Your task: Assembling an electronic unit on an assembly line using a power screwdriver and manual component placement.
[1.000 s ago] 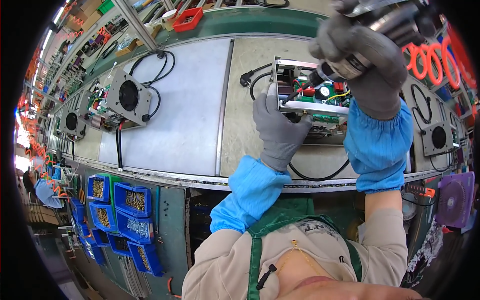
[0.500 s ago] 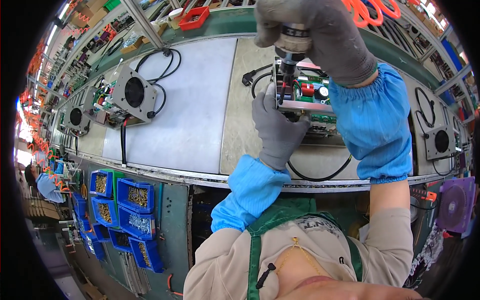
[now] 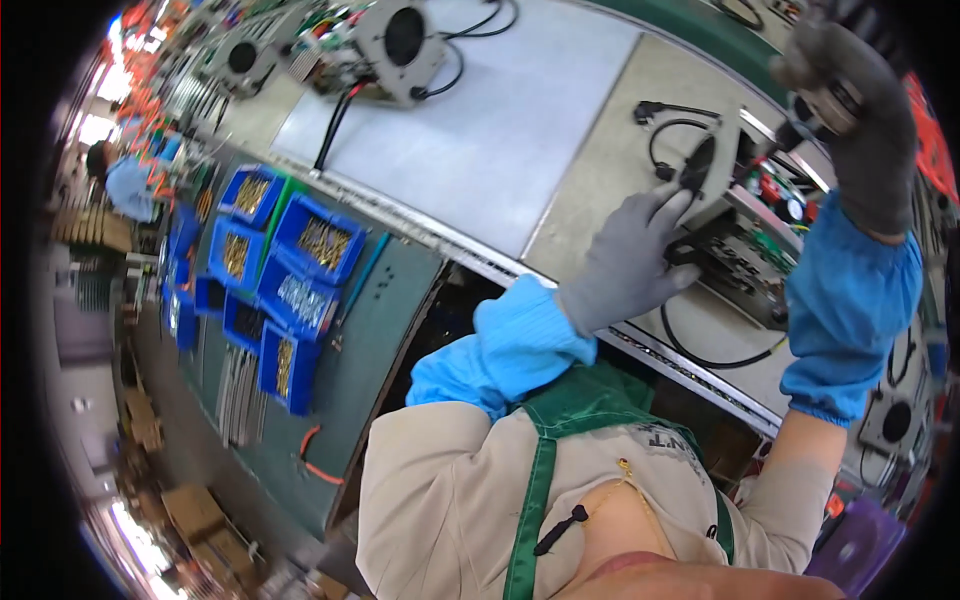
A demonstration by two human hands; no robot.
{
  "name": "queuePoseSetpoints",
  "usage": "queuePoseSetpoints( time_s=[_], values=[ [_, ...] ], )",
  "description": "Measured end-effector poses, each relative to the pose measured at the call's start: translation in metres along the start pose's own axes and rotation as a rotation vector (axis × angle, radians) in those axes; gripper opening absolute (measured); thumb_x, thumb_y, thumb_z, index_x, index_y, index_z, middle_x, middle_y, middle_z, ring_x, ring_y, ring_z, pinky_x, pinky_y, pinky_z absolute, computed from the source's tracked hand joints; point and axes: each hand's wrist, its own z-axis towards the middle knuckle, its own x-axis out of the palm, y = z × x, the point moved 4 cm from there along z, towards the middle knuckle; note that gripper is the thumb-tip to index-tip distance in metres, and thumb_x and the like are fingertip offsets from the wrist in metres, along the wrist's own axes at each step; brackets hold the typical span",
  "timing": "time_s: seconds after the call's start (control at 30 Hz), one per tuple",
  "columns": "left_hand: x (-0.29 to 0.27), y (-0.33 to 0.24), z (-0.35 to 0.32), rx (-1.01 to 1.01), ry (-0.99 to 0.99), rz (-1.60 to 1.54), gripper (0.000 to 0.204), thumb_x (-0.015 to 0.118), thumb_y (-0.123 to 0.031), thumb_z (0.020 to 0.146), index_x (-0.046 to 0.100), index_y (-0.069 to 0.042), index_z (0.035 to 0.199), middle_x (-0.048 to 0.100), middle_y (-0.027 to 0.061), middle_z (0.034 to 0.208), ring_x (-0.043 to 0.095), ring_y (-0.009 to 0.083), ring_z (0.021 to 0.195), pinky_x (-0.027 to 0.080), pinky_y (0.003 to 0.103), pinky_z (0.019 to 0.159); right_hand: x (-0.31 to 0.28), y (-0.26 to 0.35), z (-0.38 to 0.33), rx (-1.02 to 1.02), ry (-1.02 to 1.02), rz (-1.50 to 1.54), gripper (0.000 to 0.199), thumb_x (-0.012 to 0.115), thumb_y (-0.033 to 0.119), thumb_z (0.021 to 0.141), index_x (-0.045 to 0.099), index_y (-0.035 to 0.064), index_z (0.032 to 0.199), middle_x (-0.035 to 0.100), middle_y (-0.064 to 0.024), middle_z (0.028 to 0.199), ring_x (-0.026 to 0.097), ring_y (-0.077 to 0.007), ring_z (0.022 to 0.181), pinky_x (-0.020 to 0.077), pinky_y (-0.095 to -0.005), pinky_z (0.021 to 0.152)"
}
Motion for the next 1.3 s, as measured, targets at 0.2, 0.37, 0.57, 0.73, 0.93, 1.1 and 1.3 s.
queuePoseSetpoints(
  time_s=[0.2,0.37,0.57,0.73,0.93,1.1,1.3],
  values=[
    [-0.127,0.096,-0.118,-0.429,-0.278,0.404,0.024,0.066,-0.017,0.082,0.063,-0.006,0.104,0.063,0.0144,0.096,0.062,0.0305,0.084,0.051,0.039,0.073,0.018,-0.006,0.011,-0.031,0.048,-0.088,0.027,0.048,0.028,0.092,0.054,0.0044,0.104,0.038,-0.0016,0.084,0.04,-0.0125,0.078,0.0351,-0.03,0.076],
    [-0.198,0.158,-0.176,-0.675,-0.313,0.8,0.021,0.064,-0.024,0.083,0.065,-0.011,0.1,0.063,0.0127,0.095,0.061,0.0321,0.088,0.049,0.042,0.078,-0.009,0.007,-0.035,-0.236,-0.188,-0.154,0.026,0.052,0.025,0.087,0.053,0.0076,0.106,0.037,0.0026,0.076,0.04,-0.0091,0.072,0.0343,-0.0277,0.072],
    [-0.212,0.175,-0.183,-0.853,-0.046,0.928,0.016,0.062,-0.025,0.084,0.067,-0.016,0.095,0.062,0.0121,0.094,0.061,0.0338,0.09,0.049,0.044,0.078,0.036,0.04,-0.043,-0.335,-0.23,-0.066,0.033,0.053,0.027,0.088,0.048,0.0074,0.115,0.039,0.0037,0.077,0.042,-0.0094,0.074,0.0354,-0.0292,0.073],
    [-0.201,0.152,-0.144,-0.612,-0.39,0.3,0.02,0.058,-0.006,0.087,0.059,0.003,0.105,0.062,0.0099,0.095,0.062,0.0192,0.088,0.052,0.032,0.079,0.037,0.071,-0.091,-0.458,-0.226,0.019,0.041,0.053,0.028,0.089,0.044,0.0072,0.123,0.041,0.0046,0.077,0.044,-0.0096,0.075,0.0363,-0.0305,0.075],
    [-0.078,0.033,0.009,-0.502,0.006,-1.101,0.03,0.055,-0.004,0.086,0.052,0.001,0.116,0.054,0.0091,0.105,0.056,0.0184,0.094,0.05,0.029,0.081,0.048,0.068,-0.089,-0.59,-0.165,0.226,0.05,0.054,0.029,0.09,0.04,0.007,0.132,0.043,0.0056,0.077,0.047,-0.0099,0.077,0.0373,-0.0321,0.077],
    [-0.028,-0.004,0.036,-0.506,0.148,-1.493,0.042,0.057,-0.002,0.088,0.048,-0.001,0.129,0.058,0.0115,0.11,0.059,0.0184,0.093,0.053,0.027,0.078,0.054,0.056,-0.094,-0.633,-0.355,0.411,0.05,0.054,0.026,0.089,0.04,0.0046,0.131,0.043,0.0047,0.078,0.044,-0.0114,0.073,0.037,-0.0334,0.073],
    [-0.026,-0.012,0.037,-0.506,0.126,-1.402,0.042,0.058,-0.004,0.088,0.048,0.003,0.128,0.061,0.0132,0.107,0.06,0.0189,0.09,0.053,0.027,0.076,0.051,0.038,-0.096,-0.635,-0.446,0.359,0.045,0.048,0.024,0.09,0.041,0.0034,0.13,0.039,0.0018,0.078,0.041,-0.0128,0.071,0.0378,-0.0365,0.071]
  ],
)
